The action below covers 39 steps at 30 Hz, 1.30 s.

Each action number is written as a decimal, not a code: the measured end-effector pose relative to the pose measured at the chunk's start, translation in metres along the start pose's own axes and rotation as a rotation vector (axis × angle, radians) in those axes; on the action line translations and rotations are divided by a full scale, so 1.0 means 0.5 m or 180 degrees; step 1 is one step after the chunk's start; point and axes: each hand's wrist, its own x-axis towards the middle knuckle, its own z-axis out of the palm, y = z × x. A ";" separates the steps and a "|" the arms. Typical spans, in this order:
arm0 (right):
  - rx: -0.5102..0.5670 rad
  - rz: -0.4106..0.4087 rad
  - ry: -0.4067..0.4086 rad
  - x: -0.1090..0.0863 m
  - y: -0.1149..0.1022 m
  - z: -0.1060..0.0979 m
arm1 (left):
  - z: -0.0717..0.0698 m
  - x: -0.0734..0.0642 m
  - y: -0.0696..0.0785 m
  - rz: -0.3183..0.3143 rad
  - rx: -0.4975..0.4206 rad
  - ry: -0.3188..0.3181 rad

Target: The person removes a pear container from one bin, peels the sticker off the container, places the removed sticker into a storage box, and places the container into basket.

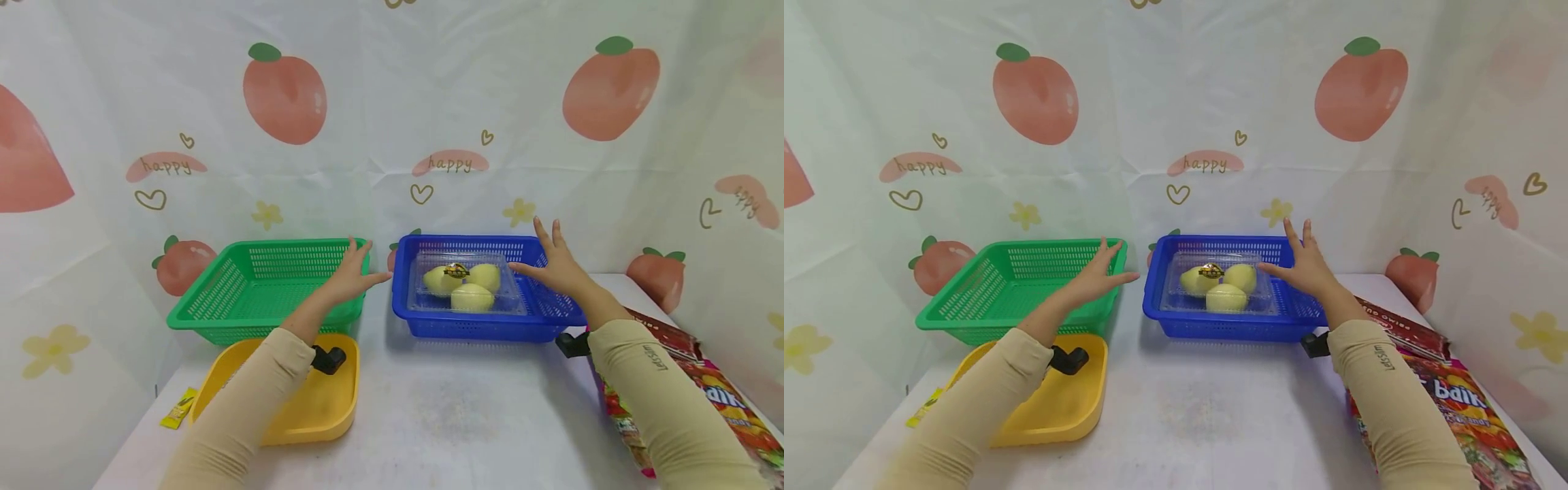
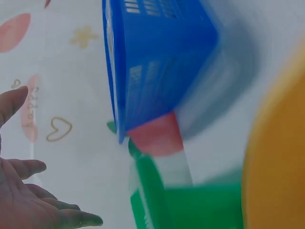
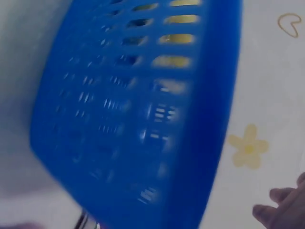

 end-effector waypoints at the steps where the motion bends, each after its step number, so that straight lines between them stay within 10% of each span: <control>1: 0.0101 0.0032 -0.0051 0.005 -0.001 0.000 | 0.007 0.005 0.005 -0.0030 -0.0105 -0.0024; 24: 0.1693 0.0481 -0.1397 0.065 -0.009 0.027 | 0.121 0.090 0.027 -0.0544 -0.1176 -0.0014; 39: 0.2026 0.0547 -0.1765 0.080 0.027 0.063 | 0.182 0.098 0.011 -0.0497 -0.1397 0.0524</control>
